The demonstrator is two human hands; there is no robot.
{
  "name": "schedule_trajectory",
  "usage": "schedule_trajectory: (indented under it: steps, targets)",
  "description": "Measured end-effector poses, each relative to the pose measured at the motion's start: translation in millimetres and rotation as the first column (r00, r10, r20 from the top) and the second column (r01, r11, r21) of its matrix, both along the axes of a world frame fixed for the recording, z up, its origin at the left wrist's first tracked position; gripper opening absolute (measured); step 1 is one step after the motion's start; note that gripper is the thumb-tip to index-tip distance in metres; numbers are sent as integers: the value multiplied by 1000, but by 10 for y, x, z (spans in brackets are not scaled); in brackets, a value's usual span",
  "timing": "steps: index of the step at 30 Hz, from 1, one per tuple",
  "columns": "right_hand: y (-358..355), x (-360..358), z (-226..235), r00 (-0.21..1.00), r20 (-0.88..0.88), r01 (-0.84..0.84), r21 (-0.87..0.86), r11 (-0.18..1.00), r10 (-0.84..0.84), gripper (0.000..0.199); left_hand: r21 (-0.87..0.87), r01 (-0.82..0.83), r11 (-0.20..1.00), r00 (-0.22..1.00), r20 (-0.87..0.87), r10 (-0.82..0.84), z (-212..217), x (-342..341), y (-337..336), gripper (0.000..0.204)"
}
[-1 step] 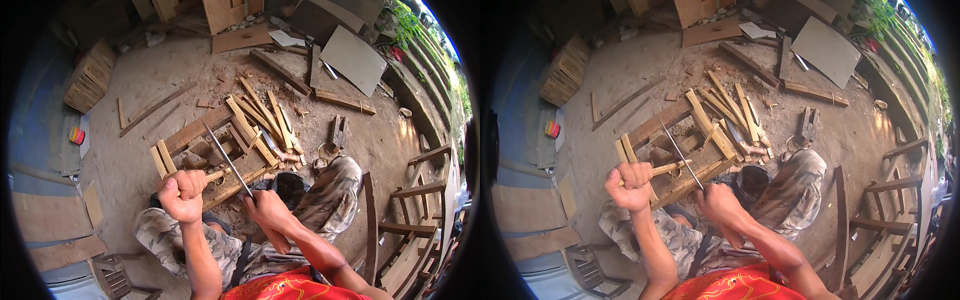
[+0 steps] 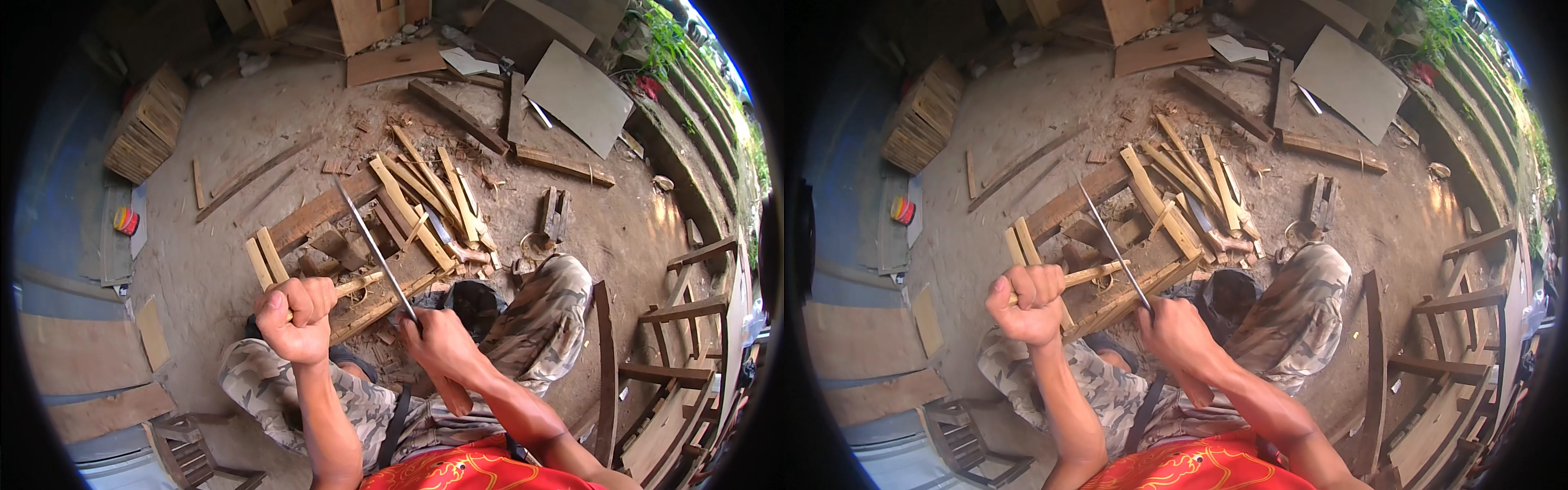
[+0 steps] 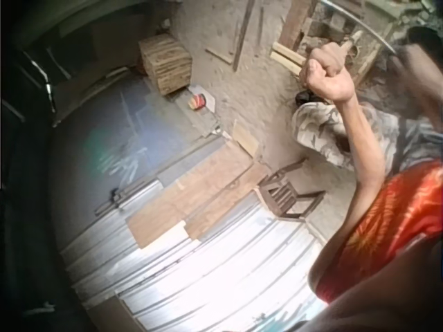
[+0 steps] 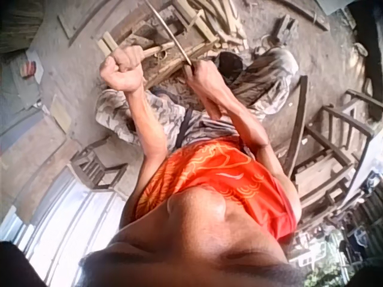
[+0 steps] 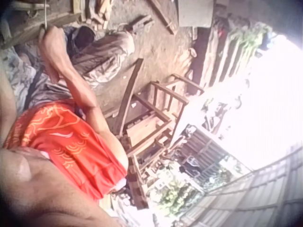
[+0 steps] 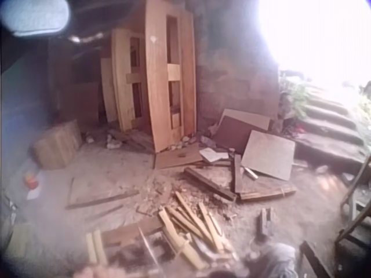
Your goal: The person sits on the floor and uses a knife to carve and shape small wooden slats. They then use a hammer to drive nails into the pieces, assembling them into a small wooden structure.
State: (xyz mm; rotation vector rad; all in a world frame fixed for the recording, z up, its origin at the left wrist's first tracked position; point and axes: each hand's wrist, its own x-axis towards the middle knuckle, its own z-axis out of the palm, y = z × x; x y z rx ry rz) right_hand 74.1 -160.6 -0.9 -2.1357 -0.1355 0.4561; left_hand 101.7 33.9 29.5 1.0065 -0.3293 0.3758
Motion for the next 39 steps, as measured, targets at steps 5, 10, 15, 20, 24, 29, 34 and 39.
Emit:
schedule_trajectory:
  steps: [5,10,15,20,24,29,34,39]
  targets:
    - [7,49,-16,957,251,65,295,953,-143,14,13,-59,998,995,-75,60,-44,69,-5,47]
    - [71,161,-63,992,-87,-95,-91,991,88,30,111,22,994,1000,-6,-22,-20,78,17,45]
    - [42,53,-44,983,154,62,212,975,-96,28,73,-15,997,1000,-20,16,-39,70,21,45]
    - [62,188,-100,980,-130,-173,-205,963,148,30,20,-23,1000,1000,-4,23,-21,119,-25,46]
    - [19,112,-84,997,66,-27,-32,999,30,28,46,-16,999,999,-28,17,7,138,-5,45]
    - [96,131,-40,996,86,-34,108,994,24,26,83,-11,996,998,-62,16,-16,121,2,44]
    - [7,170,-42,997,2,-78,-89,993,79,31,31,-31,999,999,-26,32,-18,104,-14,46]
    - [62,110,-112,979,193,15,245,969,-64,33,121,-33,992,999,-30,37,16,103,-49,45]
